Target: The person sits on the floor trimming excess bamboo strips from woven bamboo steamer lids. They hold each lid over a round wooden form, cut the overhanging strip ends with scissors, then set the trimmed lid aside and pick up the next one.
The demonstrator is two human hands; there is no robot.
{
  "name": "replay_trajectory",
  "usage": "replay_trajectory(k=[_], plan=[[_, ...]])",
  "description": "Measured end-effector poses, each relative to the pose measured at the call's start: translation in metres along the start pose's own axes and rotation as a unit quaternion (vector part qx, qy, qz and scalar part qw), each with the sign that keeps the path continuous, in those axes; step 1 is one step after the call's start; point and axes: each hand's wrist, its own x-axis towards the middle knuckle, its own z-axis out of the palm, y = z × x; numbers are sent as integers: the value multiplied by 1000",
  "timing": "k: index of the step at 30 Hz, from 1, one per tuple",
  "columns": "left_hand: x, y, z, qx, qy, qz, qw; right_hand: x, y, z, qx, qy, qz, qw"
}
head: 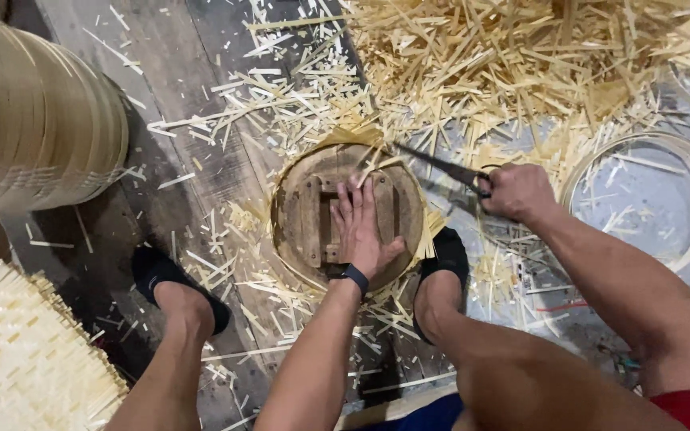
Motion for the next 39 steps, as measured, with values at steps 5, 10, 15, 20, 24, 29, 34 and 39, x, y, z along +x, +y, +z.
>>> replay_trajectory(k=[5, 10, 15, 20, 24, 29, 34, 39], plan=[[0, 13, -2, -4, 26, 6, 1000, -19, 24, -9, 63, 63, 45, 995], [26, 55, 22, -81, 145, -5, 986, -71, -10, -40, 690, -259, 73, 672], [68, 74, 12, -342, -70, 17, 937, -89, -61, -94, 844, -373, -76, 377], [119, 49, -67, -218, 67, -199, 953, -95, -42, -58, 820, -359, -104, 434], [103, 37, -82, -164, 137, -99, 972, -73, -18, -26, 420, -222, 54, 878], [12, 76, -43, -82, 19, -187, 979, -13, -31, -47, -4, 26, -4, 1000], [-11, 36, 26, 2, 124, 0, 992, 43, -79, -71, -90, -29, -42, 995], [-15, 20, 7, 10, 74, -5, 997, 56, -41, -26, -54, 31, -78, 995]])
